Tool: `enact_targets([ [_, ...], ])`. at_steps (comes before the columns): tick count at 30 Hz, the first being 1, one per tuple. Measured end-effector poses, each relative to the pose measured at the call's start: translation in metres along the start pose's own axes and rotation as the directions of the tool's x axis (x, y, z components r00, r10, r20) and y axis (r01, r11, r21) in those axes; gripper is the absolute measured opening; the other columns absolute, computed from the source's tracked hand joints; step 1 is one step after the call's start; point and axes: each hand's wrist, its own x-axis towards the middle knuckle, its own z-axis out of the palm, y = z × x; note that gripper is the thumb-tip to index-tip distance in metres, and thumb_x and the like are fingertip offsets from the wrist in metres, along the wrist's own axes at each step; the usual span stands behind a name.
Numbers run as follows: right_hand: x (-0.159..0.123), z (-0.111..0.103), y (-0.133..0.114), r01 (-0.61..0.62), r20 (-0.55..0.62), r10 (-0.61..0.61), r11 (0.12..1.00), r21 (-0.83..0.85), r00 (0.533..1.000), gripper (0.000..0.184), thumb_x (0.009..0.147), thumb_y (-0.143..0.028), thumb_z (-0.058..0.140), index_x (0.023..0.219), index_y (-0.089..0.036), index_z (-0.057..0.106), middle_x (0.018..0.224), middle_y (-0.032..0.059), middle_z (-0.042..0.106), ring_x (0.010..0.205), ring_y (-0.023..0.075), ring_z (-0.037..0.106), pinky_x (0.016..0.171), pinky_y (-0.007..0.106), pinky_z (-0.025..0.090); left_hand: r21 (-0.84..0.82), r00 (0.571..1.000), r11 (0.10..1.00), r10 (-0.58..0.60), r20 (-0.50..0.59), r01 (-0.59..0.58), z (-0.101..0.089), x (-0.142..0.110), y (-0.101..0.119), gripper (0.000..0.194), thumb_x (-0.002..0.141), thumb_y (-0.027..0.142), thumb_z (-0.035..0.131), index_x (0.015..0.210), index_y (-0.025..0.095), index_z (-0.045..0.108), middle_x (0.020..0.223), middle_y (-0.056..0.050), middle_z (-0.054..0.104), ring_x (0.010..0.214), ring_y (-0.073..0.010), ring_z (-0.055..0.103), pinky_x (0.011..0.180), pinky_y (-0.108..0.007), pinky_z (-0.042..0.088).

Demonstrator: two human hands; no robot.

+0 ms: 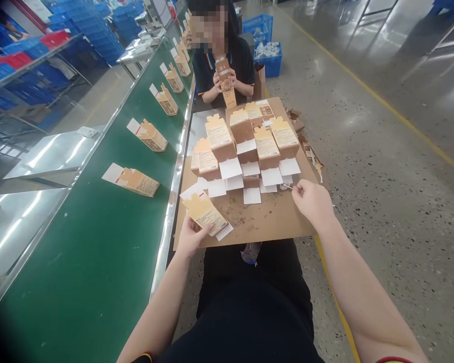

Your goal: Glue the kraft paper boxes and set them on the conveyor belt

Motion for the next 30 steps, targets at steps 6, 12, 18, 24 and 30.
enact_targets([
  [6,-0.106,0.05,-0.051,0.188,0.064,-0.228,0.908,0.373,0.972,0.03,0.107,-0.035,0.056,0.078,-0.025,0.056,0.061,-0.0024,0.058,0.053,0.014,0.049,0.055,0.027,0.039,0.025,1.0,1.0,-0.01,-0.001,0.01,0.002,0.002,0.007,0.077,0.067,0.054,0.106,0.127,0.025,0.067,0.131,-0.014,0.082,0.123,-0.0342,0.081,0.11,-0.052,0.064],
  [12,-0.151,0.123,-0.11,0.401,0.067,-0.454,0.839,0.368,0.888,0.033,0.106,-0.018,0.049,0.074,-0.025,0.043,0.063,-0.0028,0.052,0.054,0.0128,0.044,0.057,0.028,0.032,0.04,1.0,0.999,0.002,-0.002,-0.002,-0.002,0.002,0.009,0.075,0.068,0.053,0.105,0.126,0.026,0.066,0.126,-0.013,0.082,0.118,-0.0315,0.081,0.107,-0.049,0.065],
  [18,-0.138,0.116,-0.092,0.327,0.02,-0.355,0.88,0.343,0.935,0.034,0.109,-0.024,0.049,0.075,-0.026,0.043,0.065,-0.0012,0.054,0.056,0.014,0.048,0.058,0.028,0.035,0.077,0.999,0.997,0.03,-0.018,-0.029,-0.002,-0.004,-0.001,0.079,0.066,0.053,0.105,0.128,0.027,0.063,0.13,-0.013,0.079,0.121,-0.0322,0.08,0.106,-0.049,0.065],
  [24,-0.132,0.085,-0.065,0.184,-0.096,-0.158,0.892,0.412,0.983,0.035,0.11,-0.034,0.053,0.076,-0.026,0.05,0.063,-0.0029,0.053,0.054,0.0138,0.049,0.058,0.027,0.042,0.284,0.99,0.951,0.139,-0.027,-0.126,0.004,-0.026,-0.007,0.074,0.065,0.04,0.105,0.127,0.026,0.067,0.124,-0.012,0.079,0.12,-0.0369,0.079,0.105,-0.052,0.065],
  [30,-0.142,0.07,-0.066,0.111,-0.123,-0.06,0.881,0.459,0.991,0.036,0.11,-0.037,0.055,0.075,-0.026,0.052,0.06,-0.0037,0.05,0.052,0.0138,0.045,0.056,0.028,0.04,0.356,0.991,0.927,0.134,-0.01,-0.122,0.007,-0.029,-0.007,0.059,0.067,0.036,0.102,0.116,0.025,0.072,0.11,-0.012,0.083,0.104,-0.0385,0.082,0.092,-0.056,0.069],
])
